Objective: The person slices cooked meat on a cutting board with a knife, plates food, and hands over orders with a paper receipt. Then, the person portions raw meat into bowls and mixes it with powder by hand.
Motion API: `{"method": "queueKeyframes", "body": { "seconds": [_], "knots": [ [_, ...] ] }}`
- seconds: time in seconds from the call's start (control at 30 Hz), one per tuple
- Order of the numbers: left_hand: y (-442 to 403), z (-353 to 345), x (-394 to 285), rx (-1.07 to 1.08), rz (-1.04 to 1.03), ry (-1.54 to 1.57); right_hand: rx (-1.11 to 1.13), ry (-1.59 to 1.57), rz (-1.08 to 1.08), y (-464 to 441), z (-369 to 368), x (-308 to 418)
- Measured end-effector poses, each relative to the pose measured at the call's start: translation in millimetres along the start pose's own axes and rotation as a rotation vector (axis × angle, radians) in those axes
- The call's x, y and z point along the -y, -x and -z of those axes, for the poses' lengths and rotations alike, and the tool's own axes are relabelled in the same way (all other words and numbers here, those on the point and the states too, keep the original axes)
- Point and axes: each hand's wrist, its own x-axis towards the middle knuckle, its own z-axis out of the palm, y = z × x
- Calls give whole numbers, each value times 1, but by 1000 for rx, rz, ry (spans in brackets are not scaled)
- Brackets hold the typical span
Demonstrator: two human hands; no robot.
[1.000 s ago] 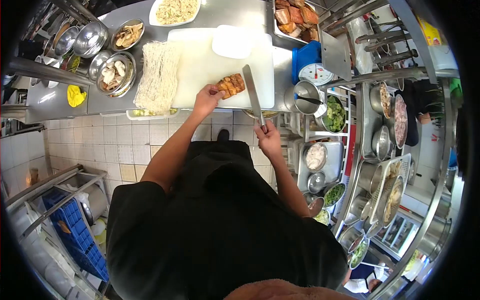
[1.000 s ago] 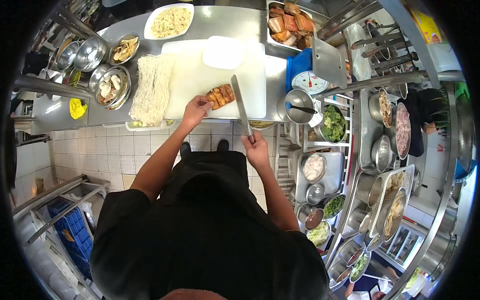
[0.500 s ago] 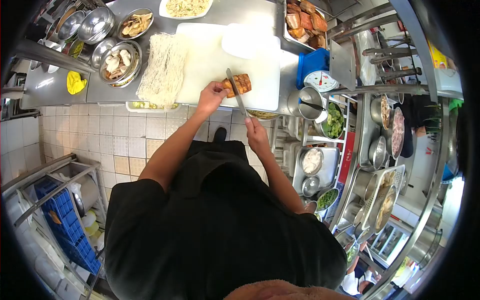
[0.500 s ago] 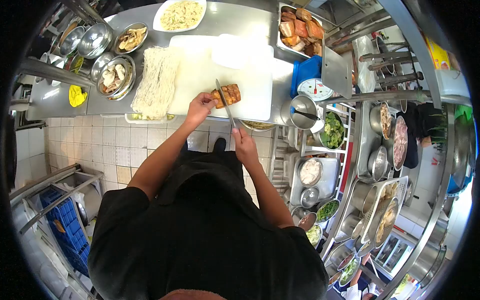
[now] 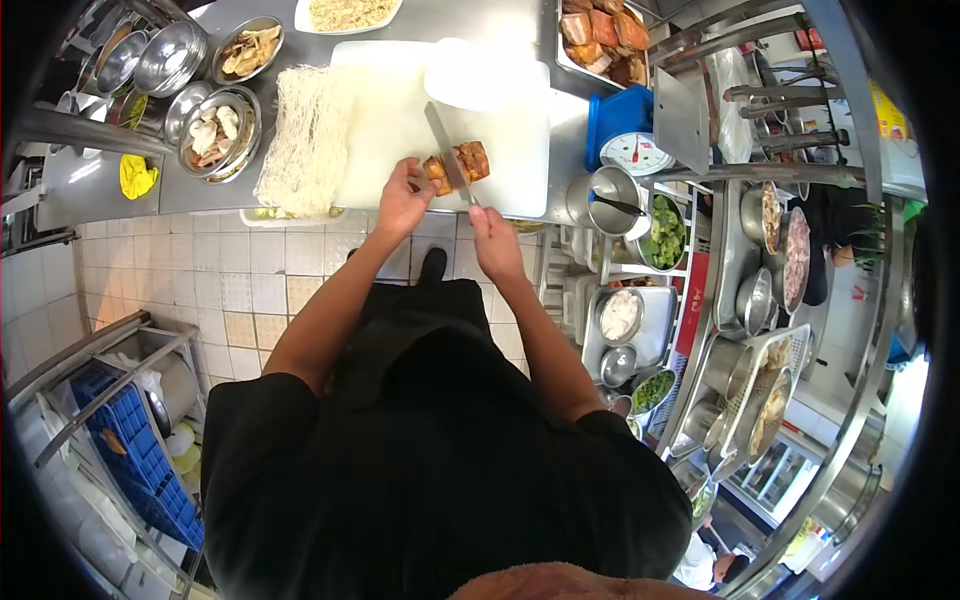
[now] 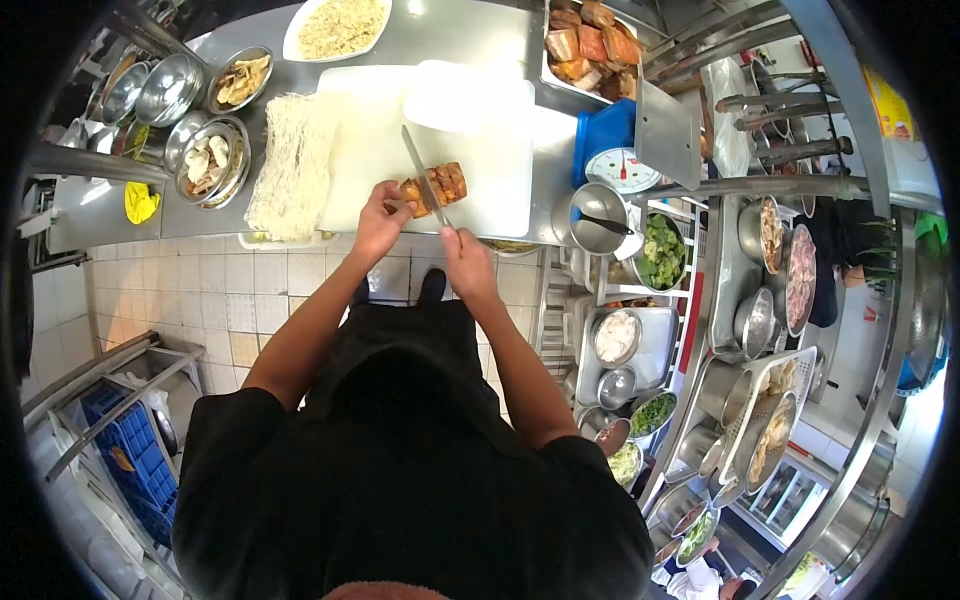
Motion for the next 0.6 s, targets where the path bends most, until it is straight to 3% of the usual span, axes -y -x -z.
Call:
{"method": "queueKeyframes", "body": {
  "seconds": [0.1, 0.2, 0.4, 0.6],
  "knots": [
    [6, -6, -22, -183, -354, -200, -8, -113, -141, 25, 27, 5],
    [-3, -16, -31, -188, -553, -322, -11, -114, -137, 25, 29, -11],
    [-10, -15, -12, -112, -343, -174, -59, -73, -35, 24, 24, -28],
    [-13, -10, -13, -94, -326, -260, 1, -117, -101, 22, 32, -14]
  ]
}}
